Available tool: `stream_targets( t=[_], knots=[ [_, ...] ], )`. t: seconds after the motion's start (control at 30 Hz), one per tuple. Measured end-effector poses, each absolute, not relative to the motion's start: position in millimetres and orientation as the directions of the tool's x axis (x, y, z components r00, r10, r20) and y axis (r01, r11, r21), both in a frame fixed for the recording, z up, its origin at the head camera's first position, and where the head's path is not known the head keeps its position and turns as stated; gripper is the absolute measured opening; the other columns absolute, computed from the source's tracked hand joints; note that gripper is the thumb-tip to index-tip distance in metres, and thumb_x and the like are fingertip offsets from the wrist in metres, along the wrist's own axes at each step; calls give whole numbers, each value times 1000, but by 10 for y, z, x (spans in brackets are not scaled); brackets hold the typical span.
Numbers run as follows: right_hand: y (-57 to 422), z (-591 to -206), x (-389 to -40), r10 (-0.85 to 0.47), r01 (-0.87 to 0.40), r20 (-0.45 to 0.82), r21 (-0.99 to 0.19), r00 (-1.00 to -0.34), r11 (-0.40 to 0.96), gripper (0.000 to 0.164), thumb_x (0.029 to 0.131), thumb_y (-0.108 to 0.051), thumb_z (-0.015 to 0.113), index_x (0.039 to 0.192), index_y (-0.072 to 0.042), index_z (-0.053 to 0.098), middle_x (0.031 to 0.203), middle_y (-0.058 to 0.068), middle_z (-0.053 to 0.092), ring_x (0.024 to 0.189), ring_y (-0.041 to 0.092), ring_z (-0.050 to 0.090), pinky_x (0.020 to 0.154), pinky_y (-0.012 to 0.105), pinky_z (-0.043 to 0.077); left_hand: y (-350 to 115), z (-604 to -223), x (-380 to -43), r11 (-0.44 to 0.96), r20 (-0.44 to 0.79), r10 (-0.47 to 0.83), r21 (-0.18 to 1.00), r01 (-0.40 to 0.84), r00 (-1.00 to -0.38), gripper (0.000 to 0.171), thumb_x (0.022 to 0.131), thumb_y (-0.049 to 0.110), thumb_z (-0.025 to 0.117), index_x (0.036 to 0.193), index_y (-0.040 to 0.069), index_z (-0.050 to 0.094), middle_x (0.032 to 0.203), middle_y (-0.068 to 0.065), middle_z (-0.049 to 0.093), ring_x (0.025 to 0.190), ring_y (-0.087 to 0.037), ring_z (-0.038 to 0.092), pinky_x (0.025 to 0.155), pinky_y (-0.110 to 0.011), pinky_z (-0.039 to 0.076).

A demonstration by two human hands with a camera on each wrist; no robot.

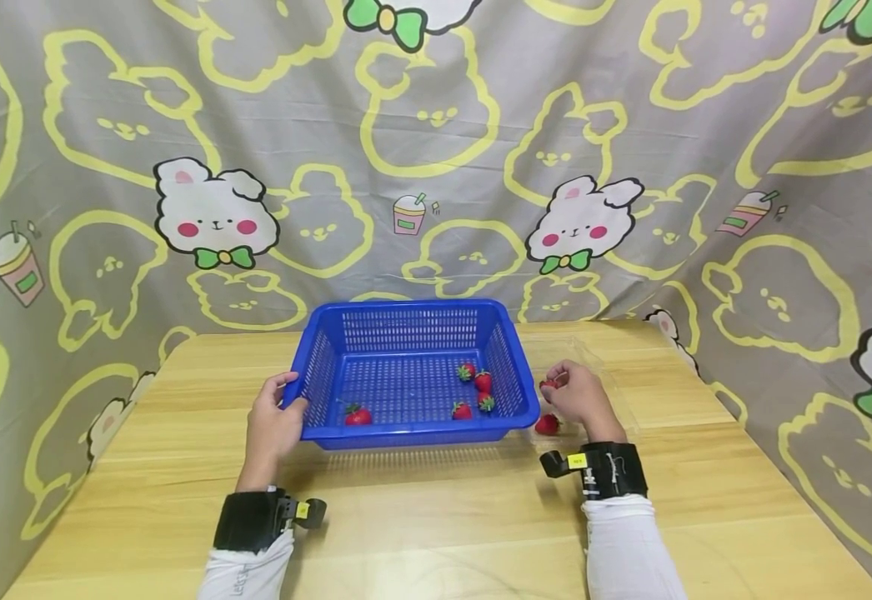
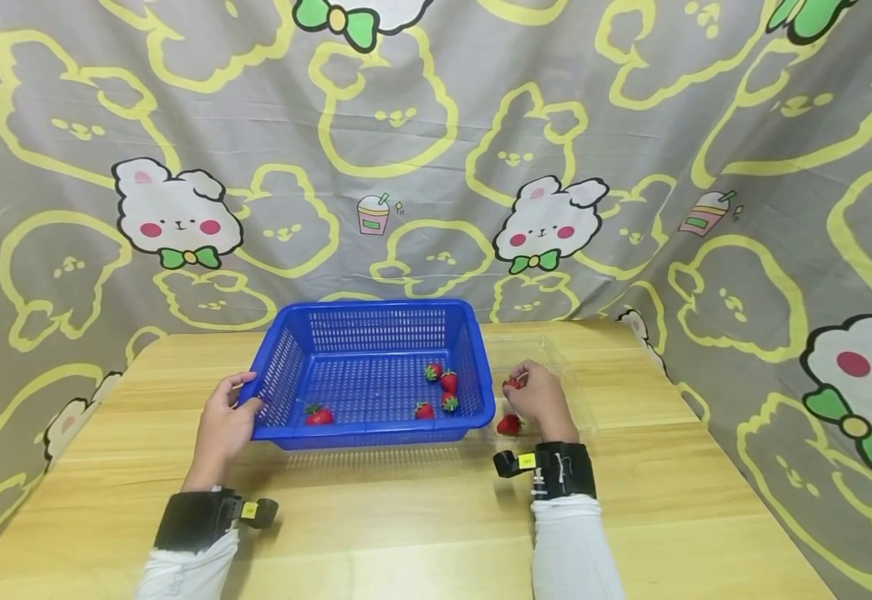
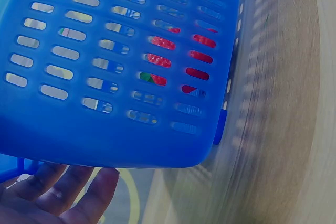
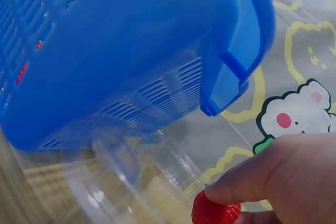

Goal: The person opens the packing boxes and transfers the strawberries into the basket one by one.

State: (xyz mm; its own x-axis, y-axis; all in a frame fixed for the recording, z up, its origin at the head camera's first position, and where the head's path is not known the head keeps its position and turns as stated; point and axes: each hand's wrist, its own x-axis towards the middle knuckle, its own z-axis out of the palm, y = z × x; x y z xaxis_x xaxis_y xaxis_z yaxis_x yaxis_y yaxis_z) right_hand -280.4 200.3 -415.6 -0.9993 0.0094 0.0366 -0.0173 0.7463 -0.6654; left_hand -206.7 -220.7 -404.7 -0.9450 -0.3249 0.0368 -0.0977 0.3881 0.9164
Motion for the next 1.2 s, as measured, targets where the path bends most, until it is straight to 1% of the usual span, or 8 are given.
stream_targets(
  t=[0.23, 0.43, 0.83, 0.93, 1.0, 1.13, 1.17, 1.2],
  knots=[
    [2025, -4133, -2801, 7, -44, 75, -655, -997, 754, 22, 80, -17, 64, 96, -5, 56, 91, 14, 60, 76, 26, 56, 62, 35, 44, -2205, -4076, -2077, 385, 41, -332, 918, -95, -942, 44, 90, 12, 44, 133, 11, 38, 136, -22, 39, 113, -41, 46, 89, -54, 40],
    [2029, -4117, -2799, 26, -25, 65, -673, -998, 739, 21, 82, -16, 63, 98, -5, 55, 95, 16, 60, 77, 27, 58, 61, 35, 45, -2201, -4076, -2094, 378, 27, -332, 920, -107, -943, 44, 92, 13, 42, 135, 12, 36, 139, -21, 36, 116, -42, 43, 90, -56, 38],
    [2034, -4089, -2786, 24, -34, 76, -670, -997, 742, 23, 82, -17, 64, 99, -6, 55, 95, 15, 60, 77, 27, 57, 61, 35, 45, -2205, -4094, -2094, 385, 35, -337, 917, -104, -941, 43, 91, 13, 43, 134, 12, 37, 137, -21, 38, 114, -41, 45, 89, -55, 39],
    [2035, -4076, -2777, 25, -31, 73, -672, -997, 740, 23, 82, -18, 64, 99, -6, 55, 96, 16, 60, 77, 27, 57, 61, 35, 45, -2199, -4102, -2095, 401, 49, -337, 911, -97, -940, 43, 91, 15, 43, 134, 12, 37, 137, -22, 38, 113, -42, 45, 86, -58, 40],
    [2033, -4064, -2771, 28, -32, 77, -673, -997, 739, 23, 82, -18, 64, 98, -6, 55, 95, 16, 60, 77, 27, 57, 61, 34, 45, -2196, -4110, -2095, 409, 61, -345, 908, -91, -937, 42, 92, 18, 44, 133, 14, 39, 136, -21, 39, 112, -42, 47, 79, -61, 41],
    [2027, -4030, -2754, 28, -44, 97, -670, -995, 741, 23, 81, -18, 64, 98, -6, 55, 95, 15, 60, 76, 27, 57, 60, 34, 44, -2192, -4097, -2079, 397, 66, -335, 915, -78, -940, 42, 92, 19, 44, 133, 13, 38, 135, -23, 39, 111, -43, 46, 81, -61, 41],
    [2024, -4022, -2749, 29, -47, 102, -668, -994, 743, 22, 81, -18, 64, 98, -6, 56, 94, 15, 60, 76, 27, 57, 60, 34, 44, -2189, -4094, -2078, 400, 70, -338, 913, -76, -938, 41, 92, 19, 44, 132, 12, 39, 135, -23, 40, 111, -43, 47, 78, -62, 41],
    [2023, -4015, -2745, 28, -50, 106, -667, -994, 744, 22, 81, -18, 64, 98, -6, 55, 94, 15, 60, 76, 27, 57, 61, 34, 44, -2186, -4082, -2072, 393, 64, -335, 916, -78, -940, 42, 92, 17, 44, 132, 11, 38, 135, -23, 39, 111, -43, 47, 81, -61, 41]
  ],
)
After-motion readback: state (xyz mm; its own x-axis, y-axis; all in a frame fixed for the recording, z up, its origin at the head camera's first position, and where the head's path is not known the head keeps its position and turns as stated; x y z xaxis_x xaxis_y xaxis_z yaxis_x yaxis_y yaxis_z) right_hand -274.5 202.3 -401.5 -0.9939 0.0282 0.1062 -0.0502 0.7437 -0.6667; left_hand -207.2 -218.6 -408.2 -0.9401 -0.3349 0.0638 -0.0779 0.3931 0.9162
